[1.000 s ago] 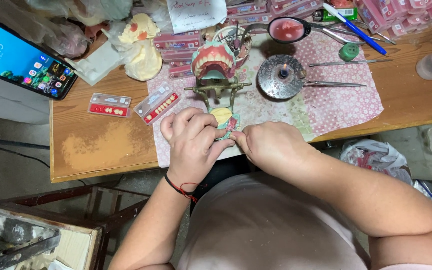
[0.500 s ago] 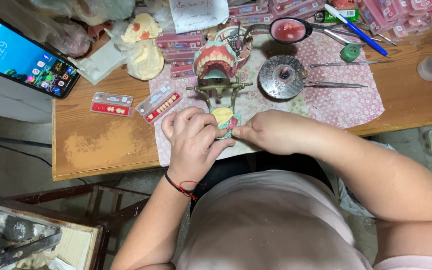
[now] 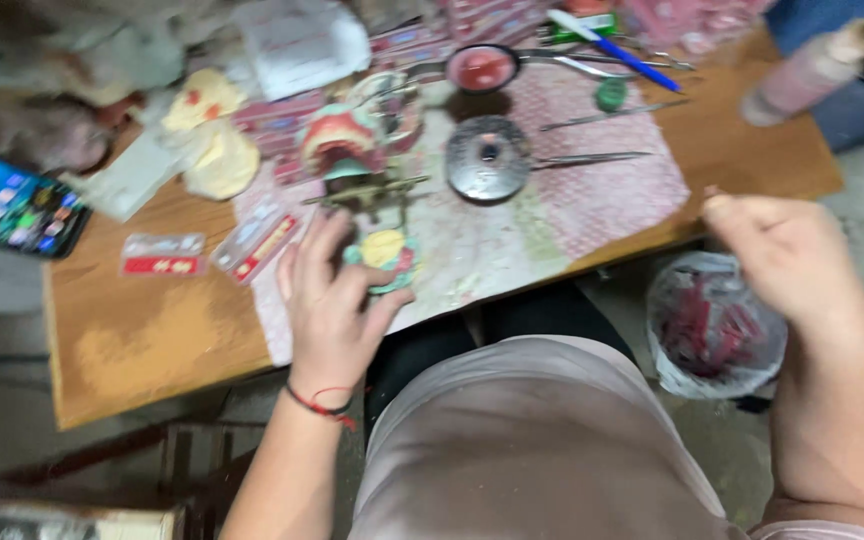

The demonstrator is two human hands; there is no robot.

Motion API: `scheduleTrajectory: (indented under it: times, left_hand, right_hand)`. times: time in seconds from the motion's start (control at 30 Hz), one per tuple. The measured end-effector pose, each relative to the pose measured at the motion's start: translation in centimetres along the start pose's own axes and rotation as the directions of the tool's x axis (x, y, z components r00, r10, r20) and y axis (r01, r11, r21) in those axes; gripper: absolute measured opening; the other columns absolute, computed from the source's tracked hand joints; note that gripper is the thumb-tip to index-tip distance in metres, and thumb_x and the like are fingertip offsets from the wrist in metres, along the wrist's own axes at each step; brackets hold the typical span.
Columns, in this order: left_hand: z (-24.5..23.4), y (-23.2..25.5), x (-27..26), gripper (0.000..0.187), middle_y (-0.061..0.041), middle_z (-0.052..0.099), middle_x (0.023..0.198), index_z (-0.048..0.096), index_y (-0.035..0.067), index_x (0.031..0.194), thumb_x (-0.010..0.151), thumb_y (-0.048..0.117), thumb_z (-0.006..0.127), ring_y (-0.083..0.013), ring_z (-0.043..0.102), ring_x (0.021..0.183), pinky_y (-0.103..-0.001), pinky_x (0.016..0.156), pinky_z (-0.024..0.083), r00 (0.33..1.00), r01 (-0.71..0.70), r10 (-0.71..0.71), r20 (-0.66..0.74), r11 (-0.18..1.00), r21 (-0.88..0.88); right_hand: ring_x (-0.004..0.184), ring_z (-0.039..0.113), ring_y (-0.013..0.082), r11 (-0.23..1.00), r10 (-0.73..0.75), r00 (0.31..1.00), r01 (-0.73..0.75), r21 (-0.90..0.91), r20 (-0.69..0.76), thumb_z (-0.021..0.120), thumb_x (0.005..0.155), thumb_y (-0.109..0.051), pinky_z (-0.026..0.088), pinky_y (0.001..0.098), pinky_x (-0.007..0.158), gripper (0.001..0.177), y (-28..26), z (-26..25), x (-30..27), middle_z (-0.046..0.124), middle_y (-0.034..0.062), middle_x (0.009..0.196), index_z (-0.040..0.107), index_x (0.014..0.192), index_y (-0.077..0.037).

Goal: Refining a dental prosthesis model on an articulator using dental tools and wax.

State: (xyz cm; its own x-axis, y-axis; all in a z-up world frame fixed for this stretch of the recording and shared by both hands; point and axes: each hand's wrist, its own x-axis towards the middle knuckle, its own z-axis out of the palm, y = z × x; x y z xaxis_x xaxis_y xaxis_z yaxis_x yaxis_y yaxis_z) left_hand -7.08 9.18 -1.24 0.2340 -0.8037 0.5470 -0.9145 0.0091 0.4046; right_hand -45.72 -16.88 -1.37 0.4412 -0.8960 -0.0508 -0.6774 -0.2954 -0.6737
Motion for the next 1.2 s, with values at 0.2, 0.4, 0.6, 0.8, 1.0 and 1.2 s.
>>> scheduleTrajectory:
  times: [0.2,0.4,0.6,0.8,1.0,1.2]
  left_hand:
    - [-0.4,1.5,0.6,0.053,-0.034,0.036,0.156,0.053,0.003,0.116,0.084,0.027,0.087,-0.0445,0.036,0.153,-0.05,0.121,0.045,0.983,0.176,-0.182,-0.016,0.969,-0.175]
    - [0.0,1.3,0.7,0.071,-0.03,0.031,0.159,0.045,0.003,0.137,0.083,0.018,0.087,-0.0436,0.033,0.153,-0.05,0.121,0.039,0.974,0.219,-0.227,-0.024,0.957,-0.19]
    - [0.0,0.7,1.3,0.065,-0.029,0.037,0.155,0.043,0.002,0.136,0.084,0.006,0.082,-0.0421,0.037,0.147,-0.048,0.117,0.042,0.972,0.219,-0.231,-0.034,0.955,-0.201]
    - [0.1,0.6,1.2,0.066,-0.027,0.038,0.155,0.043,0.001,0.139,0.086,0.01,0.083,-0.0392,0.038,0.147,-0.046,0.118,0.044,0.969,0.222,-0.239,-0.054,0.951,-0.216]
    - [0.2,0.3,0.8,0.081,-0.025,0.039,0.158,0.041,0.001,0.145,0.08,0.015,0.089,-0.0393,0.039,0.149,-0.047,0.122,0.039,0.965,0.24,-0.255,-0.057,0.951,-0.194]
    - [0.0,0.4,0.8,0.092,-0.023,0.035,0.161,0.036,0.002,0.151,0.077,0.013,0.09,-0.0372,0.035,0.152,-0.046,0.124,0.04,0.956,0.283,-0.294,-0.009,0.93,-0.236]
  right_hand:
    - [0.103,0.072,0.0518,0.633,0.367,0.887,-0.46,-0.623,-0.282,0.044,0.121,-0.081,0.053,0.0545,0.076,0.084,12.9,-6.5,-1.5,0.079,0.0245,0.106,0.084,0.092,-0.013]
    - [0.104,0.077,0.0451,0.425,0.538,0.749,-0.637,-0.644,-0.386,0.05,0.103,-0.099,0.059,0.0496,0.074,0.095,21.5,-7.0,-1.7,0.084,0.0243,0.105,0.086,0.096,-0.011]
    - [0.104,0.074,0.0531,0.543,0.463,0.821,-0.56,-0.626,-0.333,0.058,0.11,-0.054,0.06,0.0583,0.079,0.045,26.3,-5.7,-1.0,0.079,0.0283,0.117,0.081,0.124,-0.018]
    - [0.088,0.07,0.0592,0.66,0.144,0.893,-0.409,-0.631,-0.427,0.058,0.128,-0.076,0.053,0.061,0.07,0.076,20.9,-5.4,-0.7,0.074,0.0338,0.09,0.076,0.101,-0.008]
    - [0.104,0.063,0.0442,0.735,-0.624,0.733,0.432,-0.522,-0.27,0.057,0.094,0.004,0.049,0.0522,0.095,0.029,2.4,0.6,4.3,0.066,0.0245,0.113,0.065,0.121,0.005]
    - [0.102,0.061,0.037,0.704,-0.684,0.709,0.582,-0.407,-0.168,0.061,0.089,0.013,0.048,0.0466,0.09,0.03,-1.6,4.0,10.7,0.069,0.012,0.105,0.075,0.106,-0.007]
